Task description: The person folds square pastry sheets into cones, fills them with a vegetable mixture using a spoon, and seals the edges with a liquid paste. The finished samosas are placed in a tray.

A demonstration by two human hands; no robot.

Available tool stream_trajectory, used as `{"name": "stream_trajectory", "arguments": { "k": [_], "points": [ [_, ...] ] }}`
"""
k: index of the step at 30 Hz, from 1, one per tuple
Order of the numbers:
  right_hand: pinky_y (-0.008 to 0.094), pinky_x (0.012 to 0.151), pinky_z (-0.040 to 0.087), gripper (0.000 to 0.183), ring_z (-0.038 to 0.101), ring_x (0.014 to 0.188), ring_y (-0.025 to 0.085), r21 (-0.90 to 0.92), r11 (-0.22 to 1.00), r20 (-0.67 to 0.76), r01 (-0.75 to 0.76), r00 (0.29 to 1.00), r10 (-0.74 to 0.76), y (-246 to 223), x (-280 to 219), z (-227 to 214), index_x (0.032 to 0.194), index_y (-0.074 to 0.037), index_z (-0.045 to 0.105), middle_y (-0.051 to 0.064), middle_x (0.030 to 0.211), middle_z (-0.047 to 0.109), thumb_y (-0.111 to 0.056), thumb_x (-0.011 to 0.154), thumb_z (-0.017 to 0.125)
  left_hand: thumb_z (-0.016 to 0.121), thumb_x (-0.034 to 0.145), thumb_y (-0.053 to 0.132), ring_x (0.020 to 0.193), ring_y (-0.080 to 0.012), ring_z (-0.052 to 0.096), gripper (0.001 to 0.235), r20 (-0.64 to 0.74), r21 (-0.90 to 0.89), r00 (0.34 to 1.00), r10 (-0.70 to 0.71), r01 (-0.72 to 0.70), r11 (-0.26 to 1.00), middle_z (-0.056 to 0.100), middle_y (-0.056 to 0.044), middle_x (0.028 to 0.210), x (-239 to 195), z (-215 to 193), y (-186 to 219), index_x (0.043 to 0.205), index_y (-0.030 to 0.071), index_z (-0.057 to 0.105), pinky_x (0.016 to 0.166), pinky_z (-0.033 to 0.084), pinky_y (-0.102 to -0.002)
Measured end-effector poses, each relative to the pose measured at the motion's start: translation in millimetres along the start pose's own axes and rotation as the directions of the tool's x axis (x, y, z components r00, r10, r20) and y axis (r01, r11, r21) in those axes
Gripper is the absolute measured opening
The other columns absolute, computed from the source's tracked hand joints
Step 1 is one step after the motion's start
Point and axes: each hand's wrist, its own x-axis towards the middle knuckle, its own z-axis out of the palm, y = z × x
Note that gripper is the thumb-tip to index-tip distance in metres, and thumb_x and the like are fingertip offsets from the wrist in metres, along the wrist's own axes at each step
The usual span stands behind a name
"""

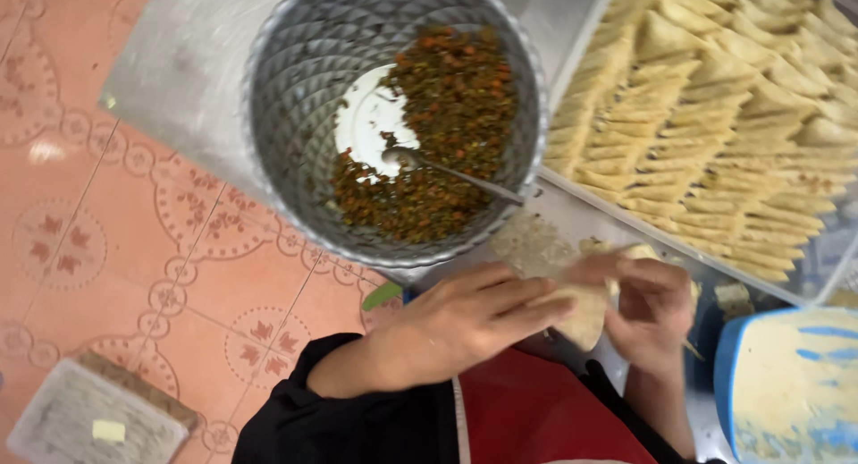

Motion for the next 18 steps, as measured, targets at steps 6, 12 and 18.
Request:
{"name": "stream_trajectory", "arguments": {
  "k": [6,12,18],
  "points": [
    [0.035,0.071,0.060,0.029,0.074,0.084,0.030,-0.467,0.871,0.443,0.154,0.893,0.079,-75.6,55.2,13.4,0.115,-0.006,0.065,0.013,0.104,0.077,0.000,0.087,0.067,0.073,0.096,0.005,0.105,-0.0212,0.075,0.027,0.234,-0.676,0.949,-0.212,0.315,0.666,0.071,-0.013,0.125,-50.9,-3.8,-45.7,0.123,0.005,0.067,0.089,0.061,-0.032],
    [0.050,0.083,0.059,0.034,0.075,0.092,0.035,-0.306,0.659,0.763,0.687,0.591,-0.262,-104.6,118.4,84.9,0.110,-0.001,0.066,0.015,0.107,0.072,-0.008,0.077,0.069,0.069,0.101,0.004,0.110,-0.0181,0.075,0.019,0.469,-0.779,0.861,-0.200,0.509,0.367,0.067,-0.014,0.102,-72.0,28.0,-51.5,0.117,-0.003,0.060,0.092,0.060,-0.032],
    [0.042,0.055,0.057,0.037,0.071,0.069,0.032,-0.769,0.432,0.562,0.471,0.820,0.105,-24.2,175.5,141.3,0.132,-0.003,0.057,0.018,0.081,0.073,-0.011,0.098,0.066,0.078,0.091,0.006,0.096,-0.0230,0.070,0.020,-0.104,-0.365,0.878,-0.466,0.402,0.839,0.070,-0.013,0.102,-81.7,-14.0,-49.5,0.104,0.000,0.064,0.089,0.059,-0.033]
  ]
}}
